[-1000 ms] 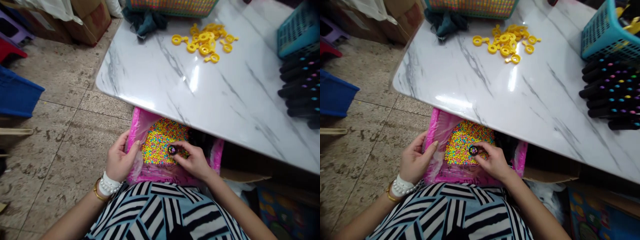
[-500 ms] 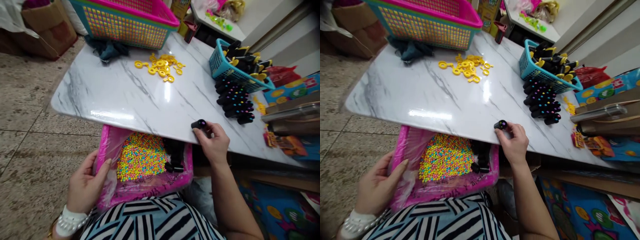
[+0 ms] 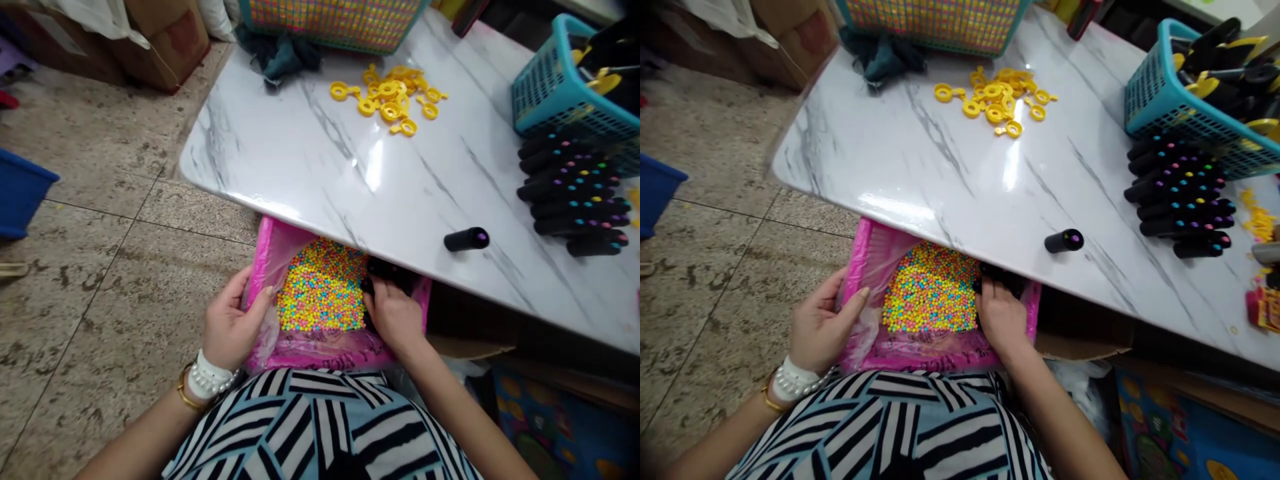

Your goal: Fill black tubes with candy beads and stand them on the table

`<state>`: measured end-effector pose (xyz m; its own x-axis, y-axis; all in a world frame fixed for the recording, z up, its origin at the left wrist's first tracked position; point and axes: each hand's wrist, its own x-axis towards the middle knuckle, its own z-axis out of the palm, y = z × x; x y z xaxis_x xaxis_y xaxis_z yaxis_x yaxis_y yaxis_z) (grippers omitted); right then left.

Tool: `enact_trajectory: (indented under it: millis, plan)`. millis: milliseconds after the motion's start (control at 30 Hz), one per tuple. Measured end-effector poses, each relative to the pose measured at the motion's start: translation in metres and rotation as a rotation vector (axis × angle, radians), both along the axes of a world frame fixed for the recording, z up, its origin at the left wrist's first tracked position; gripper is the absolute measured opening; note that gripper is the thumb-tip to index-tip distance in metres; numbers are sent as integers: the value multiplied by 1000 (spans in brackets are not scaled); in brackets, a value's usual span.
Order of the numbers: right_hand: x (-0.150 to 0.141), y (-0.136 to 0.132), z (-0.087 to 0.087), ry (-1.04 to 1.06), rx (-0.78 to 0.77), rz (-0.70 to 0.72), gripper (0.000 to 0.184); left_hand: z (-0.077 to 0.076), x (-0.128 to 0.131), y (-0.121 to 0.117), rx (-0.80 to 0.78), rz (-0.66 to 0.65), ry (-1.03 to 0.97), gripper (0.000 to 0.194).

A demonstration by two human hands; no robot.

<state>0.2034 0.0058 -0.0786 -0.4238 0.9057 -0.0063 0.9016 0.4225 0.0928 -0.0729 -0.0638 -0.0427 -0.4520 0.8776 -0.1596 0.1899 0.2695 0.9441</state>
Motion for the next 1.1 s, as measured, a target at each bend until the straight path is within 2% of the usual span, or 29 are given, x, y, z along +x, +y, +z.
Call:
enact_trajectory:
  millis: [100, 200, 333, 400, 467, 567, 667, 767, 933, 1000, 1100]
  plan:
    - [-9, -1, 9, 139, -17, 218, 29, -1, 0, 0, 30, 10, 8, 48]
    - [-27, -8, 19, 148, -65, 411, 27, -2, 0, 0, 42, 13, -9, 48]
    - [-58, -17, 18, 67, -197, 599, 27, -1, 1, -1, 48, 5, -25, 47]
    - [-66, -18, 16, 145, -253, 638, 26, 0, 2, -1, 30, 11, -11, 47]
    - [-65, -17, 16, 304, -299, 614, 26, 0, 1, -1, 6, 13, -4, 47]
    - [-49, -11, 16, 542, -315, 475, 24, -2, -1, -1, 9, 11, -19, 47]
    - [-27, -7, 14, 575, -270, 331, 21, -6, -4, 0, 35, 10, -34, 47]
    - [-10, -8, 15, 599, -293, 229, 21, -7, -5, 1, 40, -2, -16, 47]
    - [7, -14, 35, 839, -377, 147, 27, -5, -4, 4, -3, 3, -8, 48]
    - [16, -14, 48, 990, -268, 110, 29, -6, -5, 4, -10, 10, -19, 49]
    - [36, -9, 67, 1102, 86, -15, 35, -8, -6, 3, -20, 26, -41, 49]
